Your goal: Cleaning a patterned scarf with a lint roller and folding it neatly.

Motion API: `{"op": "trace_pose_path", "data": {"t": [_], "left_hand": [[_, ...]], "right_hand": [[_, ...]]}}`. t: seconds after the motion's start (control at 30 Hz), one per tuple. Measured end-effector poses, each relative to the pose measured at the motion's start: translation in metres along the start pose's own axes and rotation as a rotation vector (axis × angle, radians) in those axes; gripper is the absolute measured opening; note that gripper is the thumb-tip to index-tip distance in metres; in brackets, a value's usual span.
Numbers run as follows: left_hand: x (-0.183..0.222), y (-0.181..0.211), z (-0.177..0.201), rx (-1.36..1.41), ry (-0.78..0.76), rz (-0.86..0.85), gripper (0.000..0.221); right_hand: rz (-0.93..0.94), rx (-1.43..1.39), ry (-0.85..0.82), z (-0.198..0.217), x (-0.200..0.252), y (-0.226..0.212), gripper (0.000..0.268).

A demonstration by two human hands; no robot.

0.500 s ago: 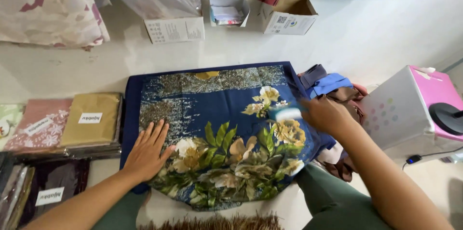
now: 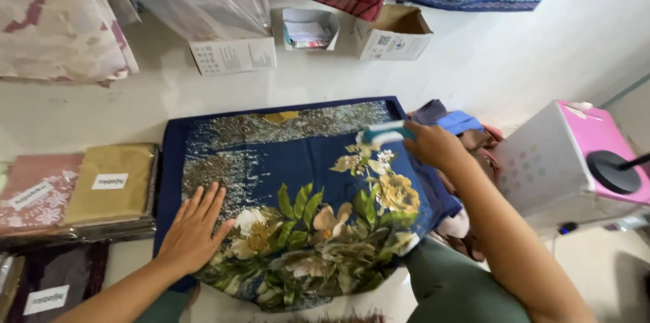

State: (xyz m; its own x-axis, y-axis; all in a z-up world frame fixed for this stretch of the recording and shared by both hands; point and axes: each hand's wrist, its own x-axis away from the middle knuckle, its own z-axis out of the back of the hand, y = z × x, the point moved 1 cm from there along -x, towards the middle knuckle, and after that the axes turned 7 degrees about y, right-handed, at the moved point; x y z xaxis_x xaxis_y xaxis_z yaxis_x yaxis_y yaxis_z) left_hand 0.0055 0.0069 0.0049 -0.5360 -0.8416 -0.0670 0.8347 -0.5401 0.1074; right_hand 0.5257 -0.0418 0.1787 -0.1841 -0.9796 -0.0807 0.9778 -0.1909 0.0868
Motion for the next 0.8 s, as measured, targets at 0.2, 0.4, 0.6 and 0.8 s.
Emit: {"op": "trace_pose_path", "data": {"t": [0.2, 0.4, 0.6, 0.8], "left_hand": [[-0.002, -0.003, -0.009, -0.016, 0.053, -0.018, 0.082], [-0.003, -0.001, -0.004, -0.001, -0.010, 0.006, 0.082], [-0.002, 0.002, 0.001, -0.029, -0.015, 0.006, 0.081], [-0.003, 0.001, 0.001, -0.036, -0.041, 0.007, 0.083]], "right_hand": [[0.022, 0.072, -0.270, 0.053, 0.104, 0.013, 0.044], [0.008, 0.108, -0.240, 0.049, 0.108, 0.015, 0.042], [-0.122, 0.061, -0.034, 0.004, 0.005, 0.012, 0.043], [-0.195, -0.130, 0.097, -0.018, -0.083, 0.011, 0.046]]}}
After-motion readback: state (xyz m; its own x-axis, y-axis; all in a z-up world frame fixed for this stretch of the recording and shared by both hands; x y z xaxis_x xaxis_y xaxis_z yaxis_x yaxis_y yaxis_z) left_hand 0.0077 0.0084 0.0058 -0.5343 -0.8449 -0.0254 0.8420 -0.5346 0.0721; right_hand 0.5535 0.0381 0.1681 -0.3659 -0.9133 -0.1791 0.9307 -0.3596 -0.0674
